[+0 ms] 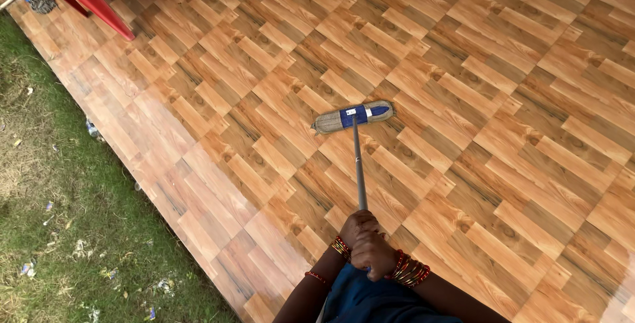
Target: The person mops a tiled floor using a flat mop with a blue and grey head. They move the mop back and forth across the surface, covering a large area of the room.
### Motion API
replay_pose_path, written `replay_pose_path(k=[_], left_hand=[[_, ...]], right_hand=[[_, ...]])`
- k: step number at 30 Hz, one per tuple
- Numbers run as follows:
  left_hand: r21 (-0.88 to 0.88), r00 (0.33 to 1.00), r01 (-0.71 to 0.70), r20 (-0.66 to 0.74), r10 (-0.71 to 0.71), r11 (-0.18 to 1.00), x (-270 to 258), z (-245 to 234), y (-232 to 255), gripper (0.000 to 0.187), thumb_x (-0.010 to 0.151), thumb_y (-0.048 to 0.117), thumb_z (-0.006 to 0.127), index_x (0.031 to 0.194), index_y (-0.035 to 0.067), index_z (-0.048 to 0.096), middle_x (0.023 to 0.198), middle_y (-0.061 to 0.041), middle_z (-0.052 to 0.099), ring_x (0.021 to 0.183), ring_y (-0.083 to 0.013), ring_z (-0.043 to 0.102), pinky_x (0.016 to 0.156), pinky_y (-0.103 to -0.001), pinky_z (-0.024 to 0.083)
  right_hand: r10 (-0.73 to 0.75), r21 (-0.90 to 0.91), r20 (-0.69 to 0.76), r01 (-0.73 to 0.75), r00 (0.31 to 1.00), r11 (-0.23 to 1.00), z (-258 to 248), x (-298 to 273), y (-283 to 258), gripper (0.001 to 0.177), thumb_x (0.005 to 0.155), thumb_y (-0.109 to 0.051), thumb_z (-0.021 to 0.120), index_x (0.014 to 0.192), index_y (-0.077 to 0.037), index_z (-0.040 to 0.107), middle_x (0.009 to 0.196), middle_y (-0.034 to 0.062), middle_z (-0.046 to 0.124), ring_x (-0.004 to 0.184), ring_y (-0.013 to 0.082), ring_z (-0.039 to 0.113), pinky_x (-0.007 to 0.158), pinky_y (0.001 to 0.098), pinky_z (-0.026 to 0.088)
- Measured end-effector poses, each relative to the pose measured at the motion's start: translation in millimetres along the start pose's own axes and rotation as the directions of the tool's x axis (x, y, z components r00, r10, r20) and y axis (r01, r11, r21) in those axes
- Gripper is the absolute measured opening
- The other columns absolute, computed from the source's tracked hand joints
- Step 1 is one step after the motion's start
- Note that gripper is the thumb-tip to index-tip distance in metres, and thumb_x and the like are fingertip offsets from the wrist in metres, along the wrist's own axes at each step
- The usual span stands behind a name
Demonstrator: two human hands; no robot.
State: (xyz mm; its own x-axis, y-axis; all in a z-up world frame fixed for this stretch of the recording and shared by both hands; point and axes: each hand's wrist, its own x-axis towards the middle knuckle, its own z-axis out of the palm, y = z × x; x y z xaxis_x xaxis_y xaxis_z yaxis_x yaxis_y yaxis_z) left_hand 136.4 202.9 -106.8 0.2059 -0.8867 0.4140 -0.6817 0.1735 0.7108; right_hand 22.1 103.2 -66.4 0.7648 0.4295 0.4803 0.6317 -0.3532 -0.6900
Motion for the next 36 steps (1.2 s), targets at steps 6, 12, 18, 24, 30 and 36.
replay_pose_path(k=[6, 12, 18, 24, 30, 36], left_hand=[[0.105, 0.995, -0.065, 0.076, 0.057, 0.992, 42.4, -31.2, -34.1, 0.036, 0.091, 0.022, 0.076, 0.073, 0.01, 0.046, 0.072, -0.005, 0.053, 0.075, -0.0243, 0.059, 0.072, -0.035, 0.051], [0.121, 0.994, -0.042, 0.109, 0.028, 0.992, 79.4, -52.4, -56.1, 0.03, 0.087, 0.018, 0.072, 0.072, 0.01, 0.048, 0.074, -0.005, 0.055, 0.08, -0.0259, 0.06, 0.074, -0.036, 0.052], [0.075, 0.999, -0.01, 0.046, 0.007, 0.997, 101.3, -51.6, -46.2, 0.02, 0.079, 0.014, 0.072, 0.076, 0.009, 0.054, 0.077, -0.006, 0.057, 0.08, -0.0259, 0.059, 0.074, -0.037, 0.051], [0.016, 0.995, 0.101, 0.01, -0.101, 0.995, 104.8, -40.0, -31.7, 0.022, 0.083, 0.011, 0.072, 0.071, 0.009, 0.055, 0.071, -0.003, 0.057, 0.07, -0.0183, 0.055, 0.064, -0.033, 0.05], [-0.049, 0.993, 0.109, 0.037, -0.108, 0.993, 116.3, -43.9, -4.0, 0.02, 0.079, 0.017, 0.07, 0.07, 0.009, 0.054, 0.067, -0.002, 0.054, 0.063, -0.0179, 0.051, 0.058, -0.032, 0.045], [-0.213, 0.996, 0.088, 0.009, -0.088, 0.973, 116.9, -45.0, -1.2, 0.023, 0.082, 0.017, 0.067, 0.067, 0.009, 0.052, 0.067, -0.003, 0.056, 0.062, -0.0177, 0.051, 0.058, -0.031, 0.043]], right_hand=[[0.006, -0.056, -0.004, -0.007, 1.0, 0.998, -21.2, 12.4, 54.1, 0.031, 0.042, -0.024, 0.065, 0.059, -0.013, 0.041, 0.063, 0.004, 0.049, 0.062, 0.027, 0.048, 0.064, 0.0393, 0.038], [0.055, -0.067, -0.001, -0.055, 0.998, 0.996, -59.5, 35.2, 77.9, 0.027, 0.044, -0.02, 0.065, 0.057, -0.014, 0.043, 0.062, 0.0033, 0.052, 0.063, 0.0273, 0.052, 0.065, 0.0387, 0.041], [0.042, -0.006, -0.057, -0.043, 0.997, 0.999, -101.5, 50.1, 56.7, 0.026, 0.046, -0.014, 0.063, 0.056, -0.012, 0.04, 0.059, 0.0046, 0.051, 0.061, 0.0267, 0.051, 0.062, 0.0372, 0.04], [0.129, 0.108, -0.091, -0.119, 0.987, 0.987, -126.5, 65.1, 12.4, 0.024, 0.043, -0.006, 0.058, 0.05, -0.011, 0.036, 0.051, 0.0057, 0.046, 0.048, 0.0224, 0.042, 0.049, 0.0355, 0.028], [0.121, 0.198, -0.141, -0.091, 0.983, 0.976, -146.6, 59.9, -14.1, 0.021, 0.044, -0.007, 0.057, 0.052, -0.012, 0.038, 0.051, 0.0041, 0.045, 0.048, 0.021, 0.043, 0.049, 0.033, 0.03], [-0.033, 0.271, -0.192, 0.085, 0.981, 0.959, -129.9, 53.0, 1.5, 0.017, 0.056, -0.022, 0.063, 0.058, -0.014, 0.048, 0.058, 0.0019, 0.05, 0.054, 0.0198, 0.052, 0.057, 0.0346, 0.042]])
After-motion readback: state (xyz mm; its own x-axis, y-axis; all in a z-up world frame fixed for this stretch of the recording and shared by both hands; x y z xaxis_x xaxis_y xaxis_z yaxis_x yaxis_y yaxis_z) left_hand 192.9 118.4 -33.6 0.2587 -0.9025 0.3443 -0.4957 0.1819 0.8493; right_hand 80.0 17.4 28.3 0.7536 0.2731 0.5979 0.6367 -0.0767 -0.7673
